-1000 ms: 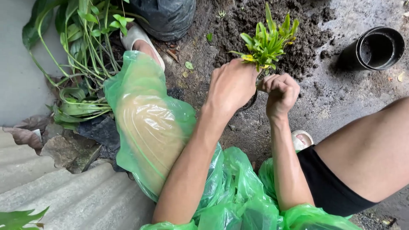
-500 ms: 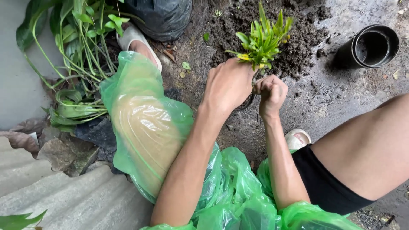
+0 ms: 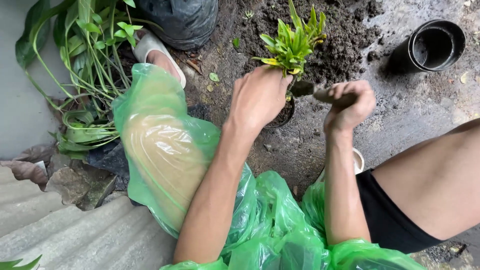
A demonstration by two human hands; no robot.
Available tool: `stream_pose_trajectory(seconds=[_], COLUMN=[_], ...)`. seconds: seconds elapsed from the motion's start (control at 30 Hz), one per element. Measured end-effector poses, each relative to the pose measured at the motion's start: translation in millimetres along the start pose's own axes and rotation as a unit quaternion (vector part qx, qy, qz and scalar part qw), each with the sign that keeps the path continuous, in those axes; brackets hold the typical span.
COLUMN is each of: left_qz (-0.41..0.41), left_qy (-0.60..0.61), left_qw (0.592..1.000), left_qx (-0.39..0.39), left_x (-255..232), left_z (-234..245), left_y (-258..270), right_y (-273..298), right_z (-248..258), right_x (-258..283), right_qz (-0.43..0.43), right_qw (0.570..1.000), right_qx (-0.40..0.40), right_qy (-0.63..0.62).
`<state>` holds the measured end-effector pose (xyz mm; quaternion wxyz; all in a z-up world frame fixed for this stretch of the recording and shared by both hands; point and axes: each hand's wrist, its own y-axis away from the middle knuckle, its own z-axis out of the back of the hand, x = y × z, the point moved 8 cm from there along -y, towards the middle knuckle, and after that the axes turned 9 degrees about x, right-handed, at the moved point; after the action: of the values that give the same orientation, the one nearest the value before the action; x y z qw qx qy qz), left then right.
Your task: Using a hand trowel to fill a small plastic pot with soil from a pile on the ground to secure a seedling.
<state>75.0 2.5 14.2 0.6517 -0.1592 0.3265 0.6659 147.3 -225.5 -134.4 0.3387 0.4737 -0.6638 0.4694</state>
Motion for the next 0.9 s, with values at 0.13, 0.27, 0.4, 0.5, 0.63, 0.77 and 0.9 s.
stream_pose_trajectory(seconds=[0.13, 0.27, 0.4, 0.5, 0.63, 0.77, 0.9], left_qz=[0.000, 0.012, -0.053, -0.055, -0.045, -0.065, -0.037], left_qy=[-0.029, -0.015, 0.001, 0.021, 0.006, -0.002, 0.012], left_qw=[0.999, 0.999, 0.990, 0.976, 0.972, 0.973, 0.980], left_qx=[-0.028, -0.026, -0.133, -0.211, -0.229, -0.221, -0.193], left_x=[1, 5, 22, 35, 44, 37, 38], left_z=[-2, -2, -7, 1, -3, -6, -4], left_y=[-5, -16, -48, -62, -70, -70, -67], right_y=[-5, 3, 34, 63, 100, 115, 105], right_z=[4, -13, -16, -30, -47, -70, -82], right_x=[65, 112, 103, 88, 45, 17, 48], right_qz=[-0.046, -0.087, -0.059, -0.014, -0.014, -0.057, -0.022], right_qw=[0.993, 0.991, 0.996, 0.993, 0.986, 0.976, 0.975], right_qx=[-0.059, -0.020, 0.034, 0.099, 0.152, 0.208, 0.209], right_qy=[-0.094, -0.103, -0.065, -0.062, -0.062, 0.012, -0.073])
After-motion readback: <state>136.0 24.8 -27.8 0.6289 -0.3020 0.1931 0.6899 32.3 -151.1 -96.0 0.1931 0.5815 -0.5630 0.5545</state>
